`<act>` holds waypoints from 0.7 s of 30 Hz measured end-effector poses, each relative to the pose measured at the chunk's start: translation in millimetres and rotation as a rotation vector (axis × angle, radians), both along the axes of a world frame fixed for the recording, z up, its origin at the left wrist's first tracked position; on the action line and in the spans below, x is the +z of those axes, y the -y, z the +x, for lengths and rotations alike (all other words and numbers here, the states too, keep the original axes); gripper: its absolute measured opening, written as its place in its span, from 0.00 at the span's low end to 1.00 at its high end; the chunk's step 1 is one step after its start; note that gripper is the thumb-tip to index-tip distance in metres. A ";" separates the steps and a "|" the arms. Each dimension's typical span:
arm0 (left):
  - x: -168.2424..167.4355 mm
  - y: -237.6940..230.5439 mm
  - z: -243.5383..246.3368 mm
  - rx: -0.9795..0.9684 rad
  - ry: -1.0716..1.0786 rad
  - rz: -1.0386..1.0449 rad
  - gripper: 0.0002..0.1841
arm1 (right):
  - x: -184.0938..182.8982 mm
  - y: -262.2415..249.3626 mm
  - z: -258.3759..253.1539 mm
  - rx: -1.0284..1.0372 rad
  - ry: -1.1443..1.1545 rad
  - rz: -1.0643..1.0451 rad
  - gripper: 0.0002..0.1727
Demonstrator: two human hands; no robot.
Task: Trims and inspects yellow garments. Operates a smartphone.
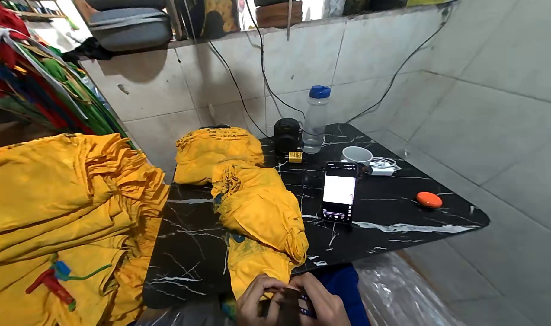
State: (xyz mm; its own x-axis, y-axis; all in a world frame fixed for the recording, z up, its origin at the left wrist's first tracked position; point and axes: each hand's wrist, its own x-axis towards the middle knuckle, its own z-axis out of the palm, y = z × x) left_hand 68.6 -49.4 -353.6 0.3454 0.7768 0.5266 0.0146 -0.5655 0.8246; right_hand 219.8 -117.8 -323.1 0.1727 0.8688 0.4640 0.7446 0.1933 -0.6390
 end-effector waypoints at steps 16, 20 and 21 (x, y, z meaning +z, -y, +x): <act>-1.3 -4.1 -5.9 0.019 0.063 -0.067 0.03 | -20.8 -6.6 32.9 0.160 -0.047 -0.087 0.20; 1.2 -0.4 -4.3 0.068 -0.039 0.018 0.03 | -20.8 -9.5 22.9 0.165 0.088 -0.009 0.16; 1.4 0.3 -3.8 0.072 -0.039 0.022 0.02 | -22.1 -10.7 20.8 0.154 0.110 0.019 0.15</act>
